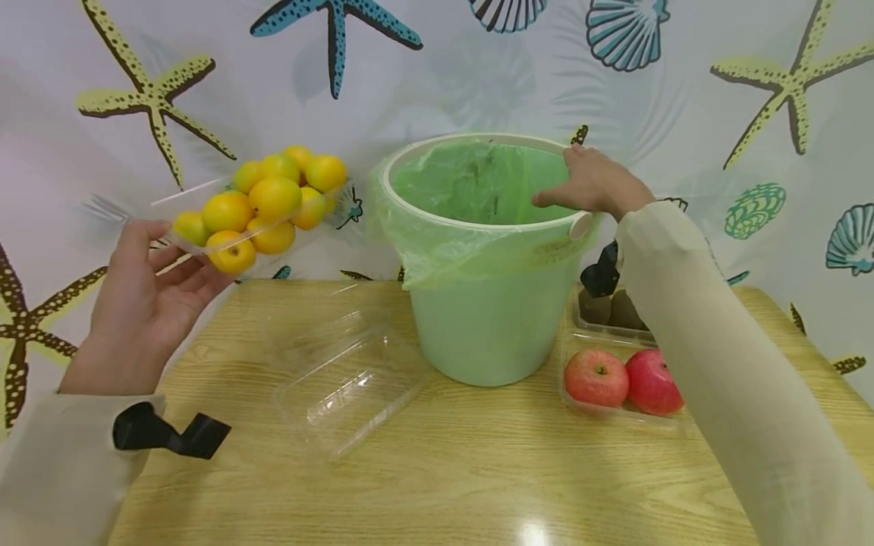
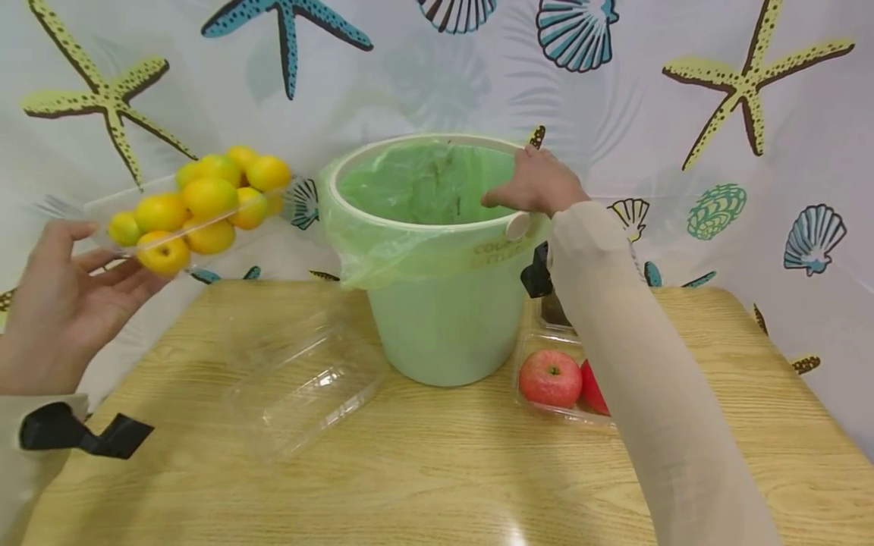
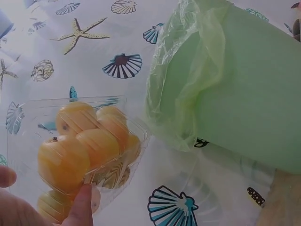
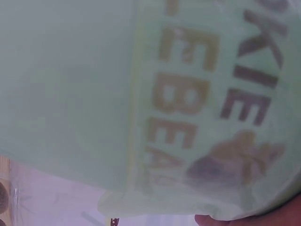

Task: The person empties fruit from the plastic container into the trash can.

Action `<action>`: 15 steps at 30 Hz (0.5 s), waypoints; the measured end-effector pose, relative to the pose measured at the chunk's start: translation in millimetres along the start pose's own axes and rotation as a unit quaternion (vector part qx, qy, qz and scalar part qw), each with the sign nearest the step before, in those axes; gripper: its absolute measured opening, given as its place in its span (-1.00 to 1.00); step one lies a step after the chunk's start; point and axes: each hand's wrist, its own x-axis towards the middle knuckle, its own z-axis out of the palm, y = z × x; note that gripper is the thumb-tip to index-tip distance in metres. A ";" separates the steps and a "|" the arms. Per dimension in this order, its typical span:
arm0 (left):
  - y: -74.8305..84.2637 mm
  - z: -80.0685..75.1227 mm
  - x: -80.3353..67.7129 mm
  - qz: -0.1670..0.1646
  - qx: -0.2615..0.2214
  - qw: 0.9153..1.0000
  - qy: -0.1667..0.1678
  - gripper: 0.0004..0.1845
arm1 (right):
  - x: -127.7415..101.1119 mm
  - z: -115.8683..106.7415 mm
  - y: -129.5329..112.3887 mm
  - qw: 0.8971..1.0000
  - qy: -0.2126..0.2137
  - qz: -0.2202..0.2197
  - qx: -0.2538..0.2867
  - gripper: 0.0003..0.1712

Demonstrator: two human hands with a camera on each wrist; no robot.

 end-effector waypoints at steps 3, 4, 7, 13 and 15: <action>1.5 7.5 3.3 -0.001 0.009 1.000 -0.001 -0.51 | -0.1 0.4 0.5 1.000 -0.002 0.001 -0.004 0.13; 2.0 10.3 4.7 -0.004 0.008 1.000 -0.004 -0.49 | -0.1 0.7 0.7 1.000 -0.002 0.002 -0.005 0.13; 3.6 17.8 8.5 -0.010 -0.002 1.000 -0.014 -0.45 | -0.1 1.7 1.6 1.000 -0.001 0.002 -0.008 0.13; 1.2 36.1 12.0 0.006 0.025 1.000 -0.012 -0.40 | 0.3 2.9 1.0 1.000 0.004 0.000 -0.005 0.13; -0.6 41.8 11.9 0.012 0.035 0.999 -0.011 -0.40 | 0.2 3.0 0.1 1.000 0.004 -0.001 -0.004 0.13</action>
